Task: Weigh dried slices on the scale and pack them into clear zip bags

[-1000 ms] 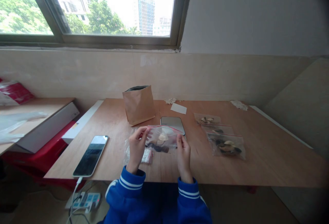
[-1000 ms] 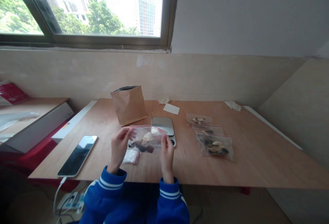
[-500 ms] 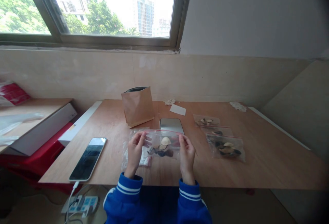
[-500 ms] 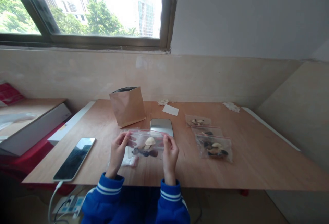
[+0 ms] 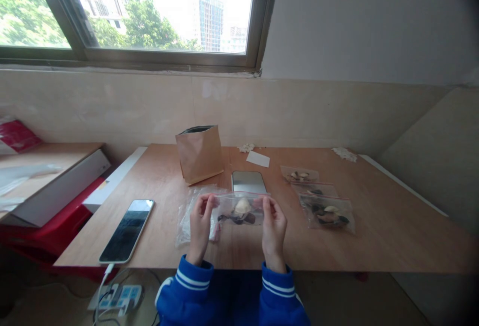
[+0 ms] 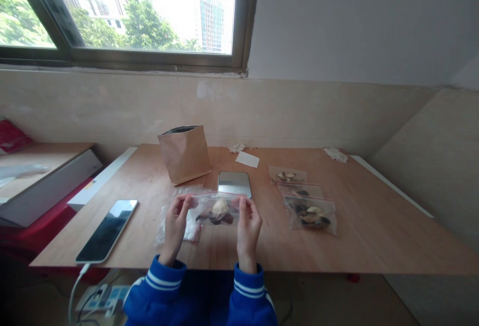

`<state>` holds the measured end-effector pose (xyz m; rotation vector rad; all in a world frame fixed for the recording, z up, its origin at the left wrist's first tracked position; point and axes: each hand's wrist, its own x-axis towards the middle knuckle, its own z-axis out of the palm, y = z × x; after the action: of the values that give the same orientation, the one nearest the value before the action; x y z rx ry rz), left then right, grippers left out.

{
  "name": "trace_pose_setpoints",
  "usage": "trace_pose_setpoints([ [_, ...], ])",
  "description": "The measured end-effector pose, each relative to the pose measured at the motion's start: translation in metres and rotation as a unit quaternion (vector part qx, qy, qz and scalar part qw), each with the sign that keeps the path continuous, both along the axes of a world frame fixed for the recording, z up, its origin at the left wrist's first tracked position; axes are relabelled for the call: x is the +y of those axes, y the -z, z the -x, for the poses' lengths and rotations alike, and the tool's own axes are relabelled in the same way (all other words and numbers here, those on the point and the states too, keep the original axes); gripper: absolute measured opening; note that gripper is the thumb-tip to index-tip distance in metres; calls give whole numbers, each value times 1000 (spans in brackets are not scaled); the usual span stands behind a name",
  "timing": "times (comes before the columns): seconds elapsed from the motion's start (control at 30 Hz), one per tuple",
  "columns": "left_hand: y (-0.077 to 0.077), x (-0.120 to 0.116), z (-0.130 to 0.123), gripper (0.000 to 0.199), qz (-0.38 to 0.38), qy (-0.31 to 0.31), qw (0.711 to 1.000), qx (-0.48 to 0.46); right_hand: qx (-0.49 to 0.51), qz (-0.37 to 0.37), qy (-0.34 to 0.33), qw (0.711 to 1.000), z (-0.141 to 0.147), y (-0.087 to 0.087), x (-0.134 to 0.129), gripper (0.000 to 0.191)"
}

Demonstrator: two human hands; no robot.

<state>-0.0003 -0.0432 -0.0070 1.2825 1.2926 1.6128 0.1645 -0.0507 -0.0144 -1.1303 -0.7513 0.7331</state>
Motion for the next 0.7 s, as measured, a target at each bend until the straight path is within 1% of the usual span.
trace_pose_setpoints([
  [0.07, 2, -2, -4, 28, -9, 16, 1000, -11, 21, 10, -2, 1000, 2, 0, 0, 41],
  [0.13, 4, -4, -7, 27, -10, 10, 1000, -20, 27, 18, -13, 999, 3, 3, 0, 42],
  [0.27, 4, -5, -7, 27, -11, -19, 999, -44, -23, 27, -53, 998, 5, 7, 0, 41],
  [0.4, 4, -5, -4, 26, -5, -20, 998, -60, -56, 15, -82, 995, 9, 4, -2, 38],
  [0.53, 3, -6, -4, 28, 8, -24, 998, -59, -57, 1, -62, 996, 10, 0, -2, 34],
  [0.6, 1, -7, -3, 29, 11, -31, 998, -57, -58, -7, -48, 997, 8, 1, -2, 32],
  [0.7, -4, -8, -1, 31, 12, -37, 998, -51, -67, -16, -44, 997, 5, 3, -2, 28],
])
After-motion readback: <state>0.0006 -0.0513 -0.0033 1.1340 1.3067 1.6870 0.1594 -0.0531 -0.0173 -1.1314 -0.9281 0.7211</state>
